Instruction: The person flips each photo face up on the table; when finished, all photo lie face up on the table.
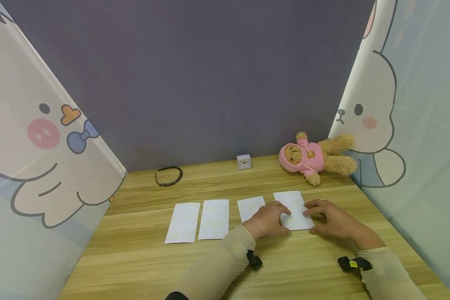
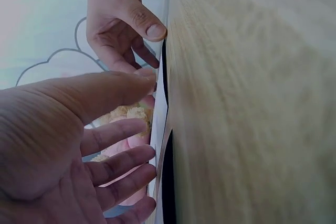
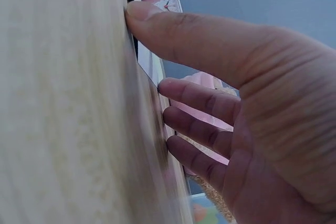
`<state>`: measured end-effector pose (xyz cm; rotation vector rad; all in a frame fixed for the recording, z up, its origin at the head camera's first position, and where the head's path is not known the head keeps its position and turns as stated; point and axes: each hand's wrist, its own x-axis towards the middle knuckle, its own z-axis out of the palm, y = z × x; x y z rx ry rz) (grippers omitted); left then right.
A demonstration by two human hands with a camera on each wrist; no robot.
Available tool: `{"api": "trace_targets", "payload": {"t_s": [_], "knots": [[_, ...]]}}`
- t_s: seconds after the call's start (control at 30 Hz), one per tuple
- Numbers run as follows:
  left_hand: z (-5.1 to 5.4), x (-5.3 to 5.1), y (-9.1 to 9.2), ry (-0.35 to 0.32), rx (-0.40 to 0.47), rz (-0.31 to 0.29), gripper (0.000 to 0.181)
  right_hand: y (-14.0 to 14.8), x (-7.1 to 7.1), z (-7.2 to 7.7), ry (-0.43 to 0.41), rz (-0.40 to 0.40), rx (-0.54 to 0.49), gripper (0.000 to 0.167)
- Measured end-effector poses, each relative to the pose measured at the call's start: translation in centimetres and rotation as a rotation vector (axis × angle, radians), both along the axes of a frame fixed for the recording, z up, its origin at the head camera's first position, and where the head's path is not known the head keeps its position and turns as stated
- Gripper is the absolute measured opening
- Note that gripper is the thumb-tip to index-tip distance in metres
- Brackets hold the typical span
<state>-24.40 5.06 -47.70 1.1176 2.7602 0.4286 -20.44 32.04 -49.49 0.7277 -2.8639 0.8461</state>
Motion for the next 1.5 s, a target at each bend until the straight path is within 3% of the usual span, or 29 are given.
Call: {"api": "trace_targets", "payload": {"t_s": [0.47, 0.8, 1.0, 1.5], "knots": [[-0.07, 0.07, -0.19, 0.043, -0.03, -0.012, 0.05, -0.46, 0.03, -0.1, 0.065, 0.001, -0.025, 0.027], [-0.59, 0.06, -0.02, 0.049, -0.009, 0.006, 0.048, -0.26, 0.01, -0.28, 0.002, -0.021, -0.023, 0.042], [-0.7, 0.06, 0.02, 0.054, -0.006, 0.007, 0.045, -0.31, 0.11, -0.28, 0.004, -0.006, -0.009, 0.043], [-0.45, -0.34, -0.41, 0.0, 0.129, -0.031, 0.011, -0.04, 0.33, -0.04, -0.022, -0.002, -0.033, 0.032]]}}
